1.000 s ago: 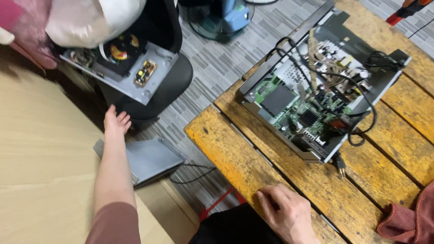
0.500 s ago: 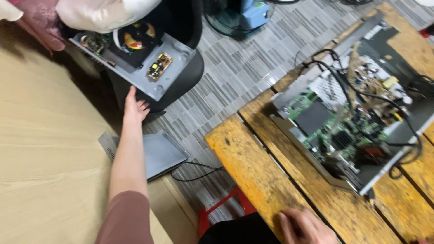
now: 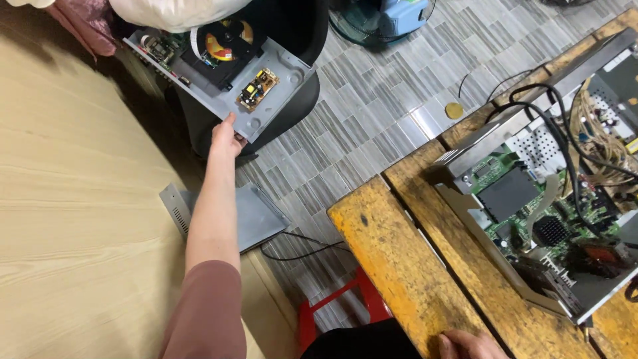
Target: Disassembling a DVD player by removing screws from internal circuit boards and the optical drive assembly
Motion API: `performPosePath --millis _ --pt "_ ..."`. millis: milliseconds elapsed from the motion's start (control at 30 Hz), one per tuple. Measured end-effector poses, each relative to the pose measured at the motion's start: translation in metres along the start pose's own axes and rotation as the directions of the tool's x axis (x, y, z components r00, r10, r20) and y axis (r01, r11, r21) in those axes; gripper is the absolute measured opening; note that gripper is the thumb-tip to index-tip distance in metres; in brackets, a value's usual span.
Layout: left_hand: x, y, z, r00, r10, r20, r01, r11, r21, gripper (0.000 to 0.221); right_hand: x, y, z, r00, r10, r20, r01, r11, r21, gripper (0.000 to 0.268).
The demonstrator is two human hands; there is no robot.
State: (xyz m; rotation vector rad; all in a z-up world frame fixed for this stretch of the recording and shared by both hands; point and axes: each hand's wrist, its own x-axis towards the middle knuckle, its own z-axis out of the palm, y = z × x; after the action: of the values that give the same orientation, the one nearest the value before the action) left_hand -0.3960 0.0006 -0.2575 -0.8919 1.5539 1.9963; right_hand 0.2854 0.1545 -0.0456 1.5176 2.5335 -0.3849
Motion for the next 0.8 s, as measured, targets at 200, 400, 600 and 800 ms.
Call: performPosePath --millis 200,400,600,800 --pt "0.003 0.026 -0.036 1.000 -0.011 -0.026 0.018 0.968 0.249 0.022 -0.020 -0.072 -0.064 0.971 -0.060 -0.233 0.131 0.943 0.305 0.015" --pt "-0.015 0.026 -0.065 0.987 -0.131 -0.090 0.150 0.956 0.251 0.024 -0.022 -0.080 -0.068 0.967 -0.042 -0.250 0.136 0.917 0.375 0.017" --pt "-0.024 0.001 -0.053 0.980 -0.193 0.053 0.180 0.967 0.182 0.043 -0.010 -0.038 -0.023 0.924 -0.146 -0.354 0.266 0.910 0.319 0.012" --pt "-0.079 0.012 -0.038 0.991 -0.112 -0.077 0.110 0.993 -0.040 0.028 -0.014 -0.071 -0.055 0.938 -0.093 -0.333 0.221 0.902 0.371 0.016"
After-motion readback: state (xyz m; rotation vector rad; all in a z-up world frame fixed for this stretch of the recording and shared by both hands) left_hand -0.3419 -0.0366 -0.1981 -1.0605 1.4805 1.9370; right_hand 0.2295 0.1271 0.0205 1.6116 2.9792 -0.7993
